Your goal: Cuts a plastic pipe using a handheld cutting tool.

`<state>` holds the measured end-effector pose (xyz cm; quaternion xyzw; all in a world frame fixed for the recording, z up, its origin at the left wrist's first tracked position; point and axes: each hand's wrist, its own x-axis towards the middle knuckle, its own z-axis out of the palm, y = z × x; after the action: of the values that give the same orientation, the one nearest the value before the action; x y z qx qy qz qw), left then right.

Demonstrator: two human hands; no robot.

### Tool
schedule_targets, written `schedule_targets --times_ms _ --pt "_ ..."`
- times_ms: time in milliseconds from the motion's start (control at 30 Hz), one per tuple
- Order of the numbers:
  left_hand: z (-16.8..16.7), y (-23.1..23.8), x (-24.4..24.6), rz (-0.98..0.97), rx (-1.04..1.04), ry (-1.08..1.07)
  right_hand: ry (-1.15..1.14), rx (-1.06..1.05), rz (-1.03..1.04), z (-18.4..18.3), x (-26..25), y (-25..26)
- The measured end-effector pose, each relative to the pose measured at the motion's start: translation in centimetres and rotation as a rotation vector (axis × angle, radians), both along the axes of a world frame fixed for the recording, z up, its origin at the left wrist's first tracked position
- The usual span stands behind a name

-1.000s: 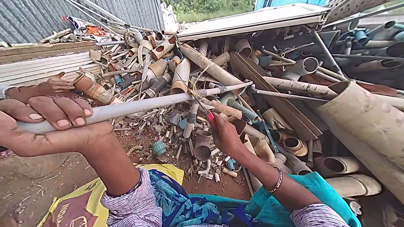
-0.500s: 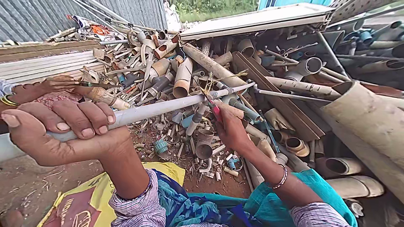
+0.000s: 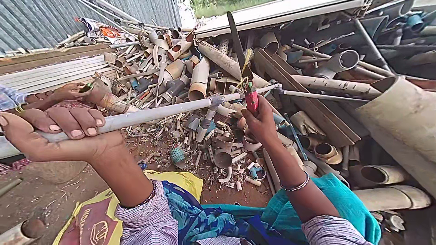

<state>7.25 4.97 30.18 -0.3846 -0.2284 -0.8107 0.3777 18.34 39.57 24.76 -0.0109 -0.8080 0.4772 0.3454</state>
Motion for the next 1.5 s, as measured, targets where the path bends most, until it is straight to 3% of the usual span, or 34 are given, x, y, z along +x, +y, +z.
schedule_targets --times_ms 200,300,367,567,767,967,1067,1200,1500 --pt "-0.6 -0.4 0.2 0.019 -0.009 0.022 -0.160 -0.588 0.330 -0.5 -1.4 0.8" --pt "-0.7 -0.2 0.6 0.005 0.014 0.018 -0.131 -0.247 0.166 -1.7 -1.9 1.0" --pt "-0.4 0.3 1.2 0.016 0.036 0.000 -0.080 -0.159 0.103 -1.9 -2.0 0.8" --pt "1.1 4.4 6.1 0.018 0.076 0.073 0.053 -0.680 0.083 -1.4 -2.2 -1.7" --pt "1.4 6.1 9.7 -0.095 0.139 0.062 -0.013 -1.192 0.161 -3.9 -4.5 -2.9" --pt "0.2 5.2 10.7 -0.076 0.122 0.010 0.061 -1.340 0.272 -4.0 -4.2 -2.5" --pt "0.1 3.4 11.7 0.057 0.128 -0.060 0.041 -1.336 0.213 -3.5 -3.7 -3.6" --pt "-0.6 -0.1 12.4 0.301 0.183 -0.345 0.026 -1.307 0.233 -3.1 -2.5 -5.3" --pt "-9.1 -9.6 15.6 1.045 0.284 -0.761 -0.158 -1.185 0.238 -4.4 0.0 -10.0"
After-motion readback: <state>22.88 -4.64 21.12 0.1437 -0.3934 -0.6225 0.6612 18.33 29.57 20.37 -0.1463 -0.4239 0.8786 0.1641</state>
